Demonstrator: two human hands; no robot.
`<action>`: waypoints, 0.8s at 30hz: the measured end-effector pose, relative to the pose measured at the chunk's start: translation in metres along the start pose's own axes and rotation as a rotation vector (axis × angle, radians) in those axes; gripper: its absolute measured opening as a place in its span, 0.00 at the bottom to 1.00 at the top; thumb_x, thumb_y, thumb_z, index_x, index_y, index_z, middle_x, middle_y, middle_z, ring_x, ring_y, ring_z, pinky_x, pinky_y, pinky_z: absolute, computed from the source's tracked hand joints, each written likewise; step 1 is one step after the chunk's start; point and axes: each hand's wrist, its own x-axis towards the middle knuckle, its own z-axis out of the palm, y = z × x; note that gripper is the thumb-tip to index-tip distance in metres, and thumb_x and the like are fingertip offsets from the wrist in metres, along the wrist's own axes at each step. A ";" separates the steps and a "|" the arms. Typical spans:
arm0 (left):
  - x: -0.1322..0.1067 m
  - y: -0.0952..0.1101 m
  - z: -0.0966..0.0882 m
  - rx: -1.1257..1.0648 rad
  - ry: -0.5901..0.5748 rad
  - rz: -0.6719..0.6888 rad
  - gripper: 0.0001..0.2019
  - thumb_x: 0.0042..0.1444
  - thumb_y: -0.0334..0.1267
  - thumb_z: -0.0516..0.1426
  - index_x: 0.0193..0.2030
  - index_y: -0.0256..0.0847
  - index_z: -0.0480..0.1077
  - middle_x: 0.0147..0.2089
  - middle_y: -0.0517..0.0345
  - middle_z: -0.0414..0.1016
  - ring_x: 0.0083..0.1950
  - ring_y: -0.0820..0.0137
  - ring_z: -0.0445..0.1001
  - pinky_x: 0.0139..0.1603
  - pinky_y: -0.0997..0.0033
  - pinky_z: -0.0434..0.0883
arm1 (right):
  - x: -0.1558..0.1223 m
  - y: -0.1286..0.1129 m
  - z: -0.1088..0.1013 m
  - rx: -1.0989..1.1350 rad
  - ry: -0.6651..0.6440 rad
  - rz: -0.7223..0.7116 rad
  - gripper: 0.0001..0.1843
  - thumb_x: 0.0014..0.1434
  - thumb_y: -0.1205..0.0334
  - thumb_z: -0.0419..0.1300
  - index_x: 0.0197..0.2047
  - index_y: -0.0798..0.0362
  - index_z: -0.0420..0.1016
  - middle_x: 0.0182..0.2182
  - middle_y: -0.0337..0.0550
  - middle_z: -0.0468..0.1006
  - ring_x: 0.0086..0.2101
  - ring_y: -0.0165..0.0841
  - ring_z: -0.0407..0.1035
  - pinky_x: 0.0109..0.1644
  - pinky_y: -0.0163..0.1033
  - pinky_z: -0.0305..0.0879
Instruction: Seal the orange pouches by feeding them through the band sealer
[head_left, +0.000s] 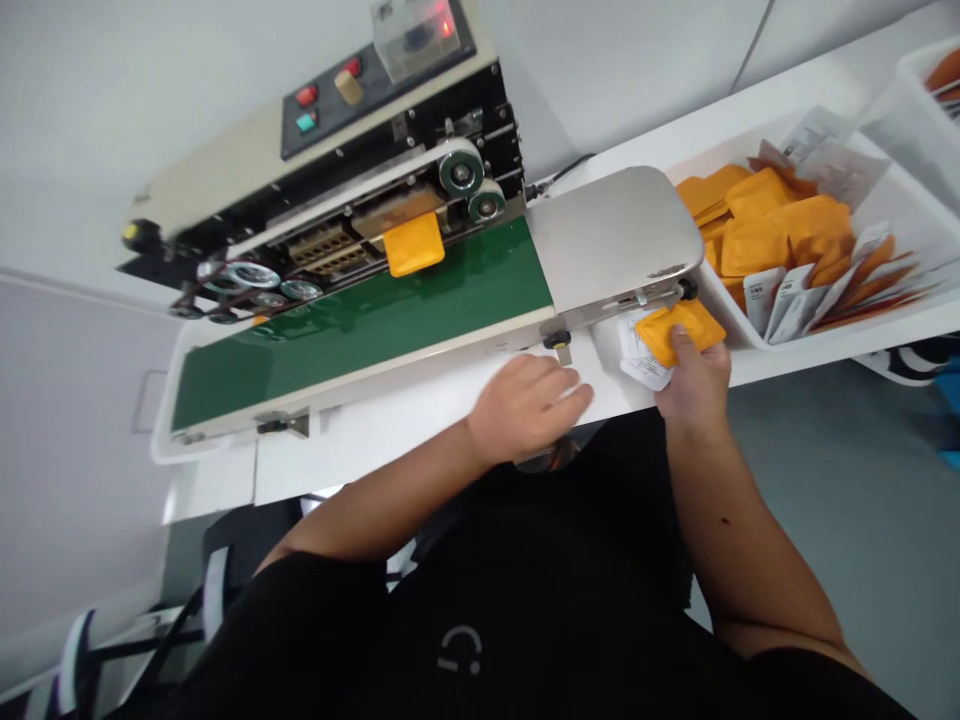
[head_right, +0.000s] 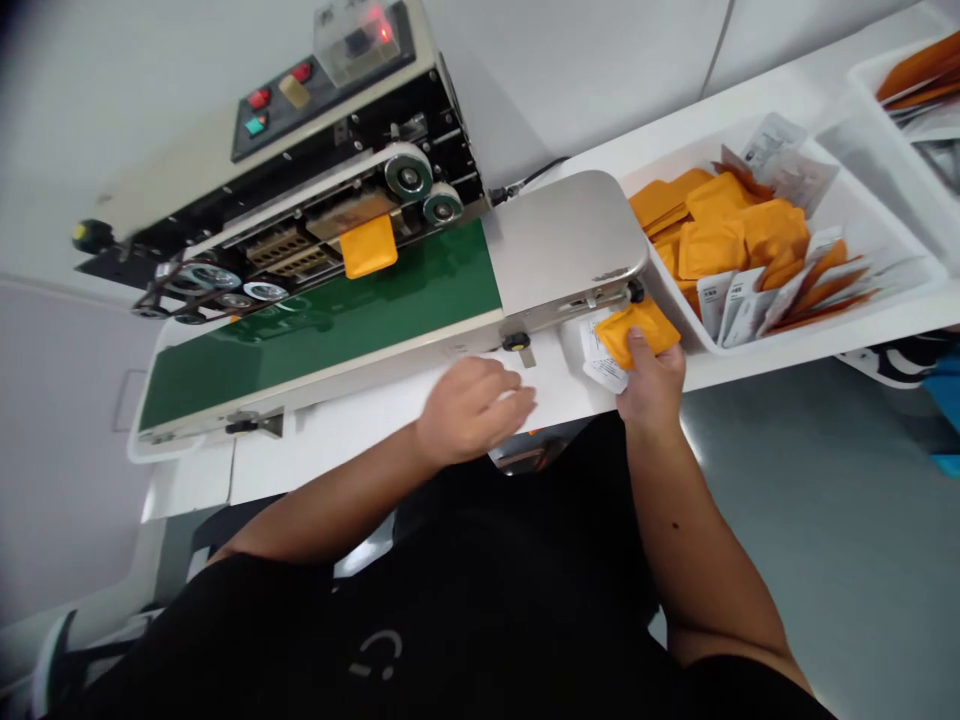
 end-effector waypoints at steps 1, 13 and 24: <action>0.003 0.010 0.012 -0.037 -0.038 0.033 0.09 0.77 0.38 0.56 0.58 0.47 0.76 0.50 0.52 0.85 0.51 0.63 0.82 0.50 0.60 0.76 | -0.005 -0.003 -0.002 0.000 -0.013 0.047 0.18 0.61 0.57 0.75 0.52 0.51 0.82 0.51 0.45 0.86 0.51 0.39 0.84 0.64 0.50 0.82; 0.055 0.038 0.085 0.057 -0.146 -0.041 0.19 0.79 0.34 0.51 0.70 0.42 0.74 0.74 0.52 0.78 0.76 0.62 0.76 0.81 0.58 0.71 | -0.052 -0.017 -0.033 -0.087 -0.258 0.421 0.25 0.56 0.51 0.82 0.53 0.48 0.84 0.48 0.44 0.90 0.51 0.40 0.86 0.56 0.44 0.86; 0.047 0.035 0.076 -0.093 -0.085 -0.146 0.19 0.80 0.35 0.50 0.70 0.43 0.75 0.71 0.53 0.81 0.76 0.62 0.76 0.81 0.62 0.73 | -0.056 -0.019 -0.035 0.005 -0.443 0.475 0.42 0.47 0.25 0.80 0.53 0.47 0.84 0.54 0.49 0.88 0.63 0.48 0.80 0.63 0.52 0.83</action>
